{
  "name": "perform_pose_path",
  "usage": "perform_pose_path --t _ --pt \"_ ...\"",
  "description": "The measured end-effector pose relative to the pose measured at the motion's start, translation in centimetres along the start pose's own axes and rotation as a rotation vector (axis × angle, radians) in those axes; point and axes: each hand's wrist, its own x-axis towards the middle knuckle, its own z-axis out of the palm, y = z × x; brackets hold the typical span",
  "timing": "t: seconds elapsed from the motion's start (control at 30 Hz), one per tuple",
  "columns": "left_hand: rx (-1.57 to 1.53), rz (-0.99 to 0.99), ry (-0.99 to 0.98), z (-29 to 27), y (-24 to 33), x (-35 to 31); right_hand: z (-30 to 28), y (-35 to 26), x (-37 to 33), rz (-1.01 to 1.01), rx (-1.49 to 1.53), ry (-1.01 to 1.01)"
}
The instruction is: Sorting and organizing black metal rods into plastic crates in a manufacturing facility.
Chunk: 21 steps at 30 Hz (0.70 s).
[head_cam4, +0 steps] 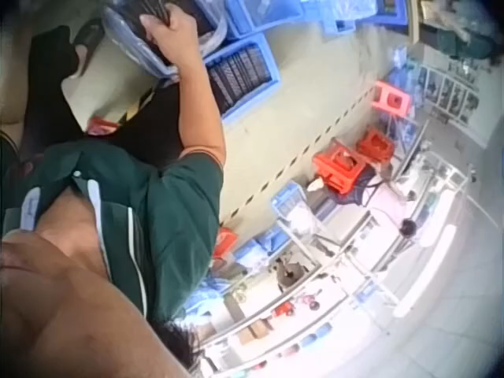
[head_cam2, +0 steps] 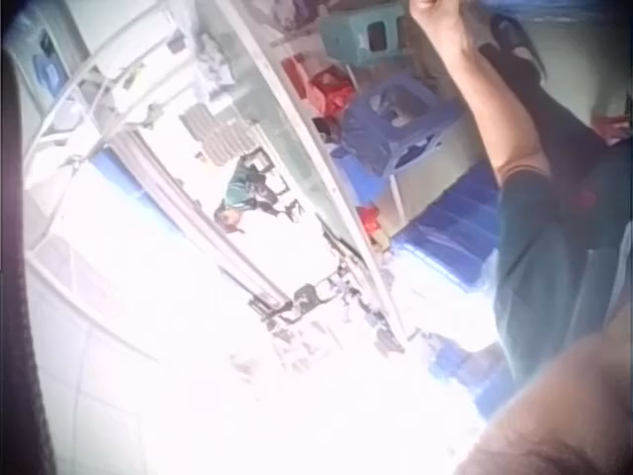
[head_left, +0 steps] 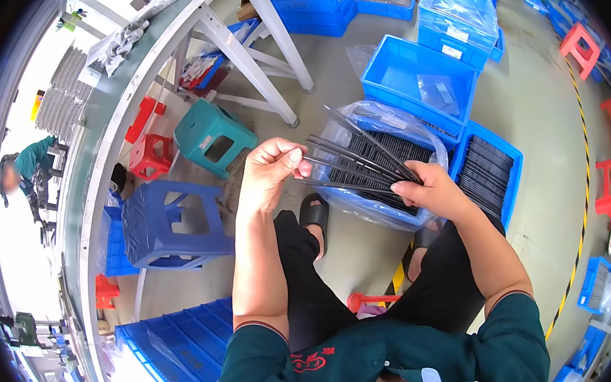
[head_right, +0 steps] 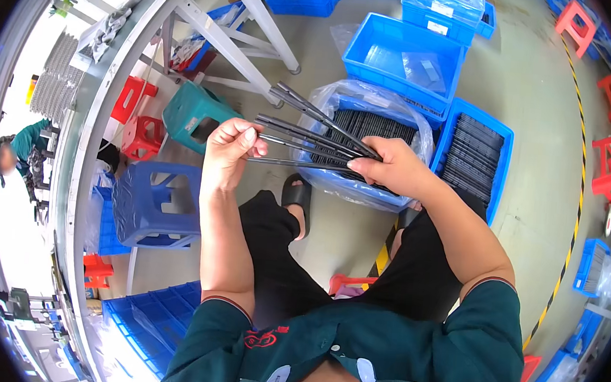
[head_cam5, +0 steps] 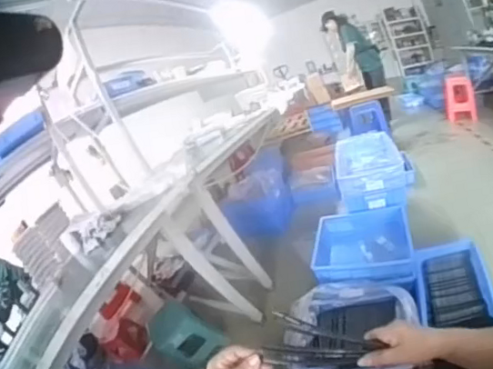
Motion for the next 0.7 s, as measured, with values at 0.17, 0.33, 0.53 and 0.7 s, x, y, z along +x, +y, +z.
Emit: perform_pose_path --t 0.17,0.33,0.53,0.7 --pt "0.028 -0.008 -0.014 -0.5 0.4 0.1 0.4 -0.2 0.4 -0.009 -0.004 -0.01" --pt "0.025 -0.054 -0.047 0.5 0.1 -0.4 0.4 -0.1 0.1 0.007 -0.038 -0.018" --pt "0.09 -0.066 -0.022 -0.9 0.1 -0.4 0.4 0.3 0.3 0.034 -0.06 -0.032" --pt "0.118 0.039 0.177 -1.5 1.0 -0.5 0.4 0.1 0.3 0.041 -0.107 0.004"
